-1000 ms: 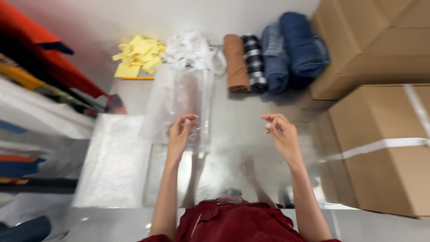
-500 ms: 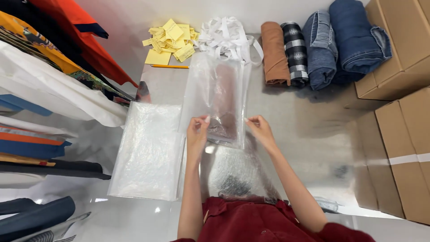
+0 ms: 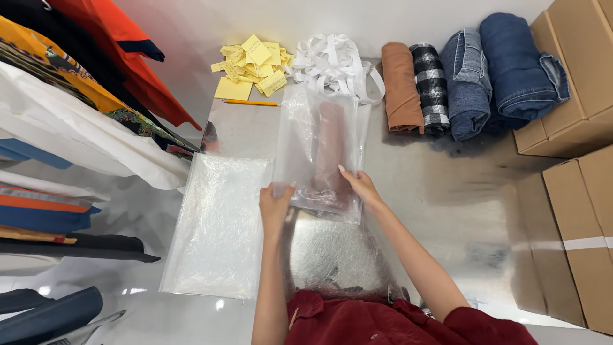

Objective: Pack items into cardboard boxes and secure them with ribbons

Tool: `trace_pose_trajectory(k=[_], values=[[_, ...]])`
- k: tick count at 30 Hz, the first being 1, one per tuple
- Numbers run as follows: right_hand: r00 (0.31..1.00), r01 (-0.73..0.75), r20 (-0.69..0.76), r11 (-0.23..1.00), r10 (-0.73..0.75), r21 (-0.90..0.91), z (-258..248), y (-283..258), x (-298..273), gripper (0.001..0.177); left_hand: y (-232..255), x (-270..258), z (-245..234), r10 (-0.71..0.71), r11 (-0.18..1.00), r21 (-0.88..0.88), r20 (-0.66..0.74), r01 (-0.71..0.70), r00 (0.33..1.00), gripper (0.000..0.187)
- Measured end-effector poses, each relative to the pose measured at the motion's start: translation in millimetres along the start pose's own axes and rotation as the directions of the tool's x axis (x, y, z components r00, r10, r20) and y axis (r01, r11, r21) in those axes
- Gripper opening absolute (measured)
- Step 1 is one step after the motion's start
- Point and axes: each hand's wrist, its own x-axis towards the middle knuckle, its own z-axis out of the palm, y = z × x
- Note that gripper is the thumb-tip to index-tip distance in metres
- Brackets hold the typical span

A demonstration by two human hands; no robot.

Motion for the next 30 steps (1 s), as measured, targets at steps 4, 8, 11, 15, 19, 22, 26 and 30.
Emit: trace_pose_trajectory(k=[4,8,11,15,19,22,26,30], values=[[0.999,-0.035,-0.018,0.997,0.036,0.072,1.9,14.4,21.6,0.081,87.9,-59.4,-9.8,0.013,0.964,-0.265,0.169,0.032,0.986,0.06],[1.0,-0.029,0.001,0.959,0.03,0.284,4.0,16.1,18.3,0.06,68.6,-37.5,14.4,0.087,0.869,-0.48,0.383,0.118,0.92,0.052],[0.997,-0.056,0.064,0.891,0.031,0.45,-0.4,-3.9,-25.7,0.075,98.9,-57.7,22.8,0.147,0.795,-0.578,0.48,0.186,0.865,0.035],[0.991,-0.091,0.132,0.776,0.009,0.624,-33.9,42.8,-27.7,0.053,108.5,-81.8,46.6,0.228,0.815,-0.555,0.569,0.165,0.79,0.029],[0.997,0.023,0.051,0.825,-0.063,0.565,-83.7,66.3,-27.7,0.041,95.6,-105.8,82.5,0.282,0.872,-0.486,0.605,0.065,0.744,0.036],[0.992,0.103,0.022,0.909,-0.122,0.404,-127.7,90.0,-20.5,0.039,78.6,-127.2,116.4,0.315,0.885,-0.465,0.613,0.008,0.725,0.041],[0.968,0.229,-0.166,0.93,-0.188,0.286,-171.1,84.0,-48.7,0.03,77.8,-161.2,138.7,0.176,0.911,-0.398,0.609,0.106,0.773,0.047],[0.92,0.275,-0.376,0.862,-0.107,0.425,-217.1,68.0,-101.5,0.021,95.1,-200.6,145.8,0.06,0.93,-0.333,0.549,0.153,0.833,0.05]])
